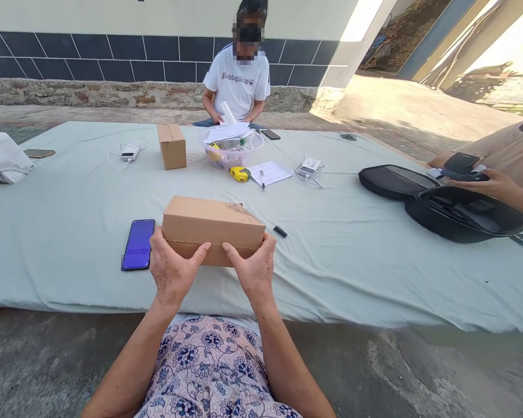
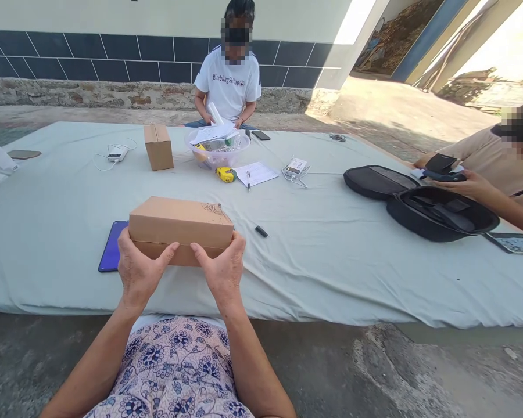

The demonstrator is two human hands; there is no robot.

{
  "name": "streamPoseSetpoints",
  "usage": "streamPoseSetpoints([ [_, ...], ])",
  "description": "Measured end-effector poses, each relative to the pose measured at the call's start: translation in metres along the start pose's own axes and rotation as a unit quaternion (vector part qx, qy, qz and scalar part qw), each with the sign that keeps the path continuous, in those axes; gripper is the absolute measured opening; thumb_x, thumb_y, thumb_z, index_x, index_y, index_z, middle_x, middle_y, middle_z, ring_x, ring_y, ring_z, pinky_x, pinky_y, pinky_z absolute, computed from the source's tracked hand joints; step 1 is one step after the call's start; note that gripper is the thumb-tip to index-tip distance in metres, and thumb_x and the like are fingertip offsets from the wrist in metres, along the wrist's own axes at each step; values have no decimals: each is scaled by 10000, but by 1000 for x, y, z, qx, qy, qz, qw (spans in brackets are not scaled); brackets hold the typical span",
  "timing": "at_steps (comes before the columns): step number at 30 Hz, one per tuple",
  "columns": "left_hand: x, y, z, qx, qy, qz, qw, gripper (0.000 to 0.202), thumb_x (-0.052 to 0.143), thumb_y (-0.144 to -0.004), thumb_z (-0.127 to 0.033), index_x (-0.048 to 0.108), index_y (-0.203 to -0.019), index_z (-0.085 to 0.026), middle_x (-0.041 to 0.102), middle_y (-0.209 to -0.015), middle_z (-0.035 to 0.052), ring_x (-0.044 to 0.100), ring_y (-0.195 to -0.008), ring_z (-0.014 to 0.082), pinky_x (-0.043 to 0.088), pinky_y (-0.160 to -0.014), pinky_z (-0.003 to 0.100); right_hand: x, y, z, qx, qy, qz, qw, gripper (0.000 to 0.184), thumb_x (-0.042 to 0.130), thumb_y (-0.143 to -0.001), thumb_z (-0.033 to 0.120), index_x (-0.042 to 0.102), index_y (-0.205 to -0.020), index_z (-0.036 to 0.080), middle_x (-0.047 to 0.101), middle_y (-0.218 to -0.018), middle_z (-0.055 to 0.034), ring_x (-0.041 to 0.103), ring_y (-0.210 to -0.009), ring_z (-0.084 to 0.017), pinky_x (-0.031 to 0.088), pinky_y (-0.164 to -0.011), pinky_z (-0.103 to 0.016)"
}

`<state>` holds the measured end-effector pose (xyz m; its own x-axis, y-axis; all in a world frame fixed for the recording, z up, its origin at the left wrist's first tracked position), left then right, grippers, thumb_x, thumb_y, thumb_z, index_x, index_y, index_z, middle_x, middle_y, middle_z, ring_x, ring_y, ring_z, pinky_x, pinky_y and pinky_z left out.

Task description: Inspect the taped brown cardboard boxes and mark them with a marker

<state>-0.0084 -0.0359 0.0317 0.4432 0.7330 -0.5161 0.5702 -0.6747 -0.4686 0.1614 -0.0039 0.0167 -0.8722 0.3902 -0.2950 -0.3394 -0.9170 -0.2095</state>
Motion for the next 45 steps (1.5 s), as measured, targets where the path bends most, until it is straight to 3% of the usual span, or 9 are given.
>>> streamPoseSetpoints([
  [3, -2, -1, 1, 1, 9, -11, 1000, 971, 840, -652, -588, 424, -1411, -148, 594, -1327, 233, 612, -1239, 432, 546, -973, 594, 0, 0, 0, 7, -12, -1, 1000, 736, 813, -640, 612, 452, -1175, 257, 615, -1242, -124, 617, -1152, -341, 538, -877, -466],
  [11, -15, -13, 9, -9, 60, -15, 998, 722, 765, -771, -523, 520, -1364, -193, 634, -1277, 166, 617, -1182, 344, 536, -979, 497, -12, -3, -1, -4, -64, 71, 995, 465, 703, -812, 571, 562, -1120, 251, 697, -1181, -101, 676, -1041, -296, 529, -889, -480],
  [20, -17, -9, 7, 66, 133, -34, 988, 430, 633, -944, -419, 622, -1322, -214, 686, -1257, 122, 642, -1173, 255, 528, -1004, 396, -18, -12, -12, -1, -148, 72, 986, 478, 698, -813, 613, 580, -1080, 235, 709, -1116, -76, 687, -956, -246, 512, -774, -370],
  [35, -17, -3, 5, 39, 147, -16, 988, 406, 653, -944, -438, 691, -1292, -232, 696, -1182, 98, 657, -1091, 232, 542, -936, 351, -28, -11, -4, -8, -145, 28, 989, 507, 718, -818, 614, 621, -1136, 232, 721, -1147, -87, 680, -941, -241, 515, -755, -361],
  [45, -16, 0, 5, 82, 136, -28, 987, 562, 513, -1019, -477, 504, -1522, -227, 658, -1318, 155, 627, -1196, 253, 514, -1039, 405, -33, -11, 2, -42, -137, 43, 989, 506, 577, -920, 616, 621, -1224, 214, 728, -1159, -102, 672, -1017, -262, 528, -824, -385],
])
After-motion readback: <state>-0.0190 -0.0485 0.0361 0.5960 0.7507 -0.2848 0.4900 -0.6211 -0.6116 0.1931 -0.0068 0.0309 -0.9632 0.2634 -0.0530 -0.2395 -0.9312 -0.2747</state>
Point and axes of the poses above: each hand's wrist, its own y-axis away from the middle knuckle, its own x-axis out of the palm, z = x × y, the point moved 1 cm from there along -y, towards the middle knuckle
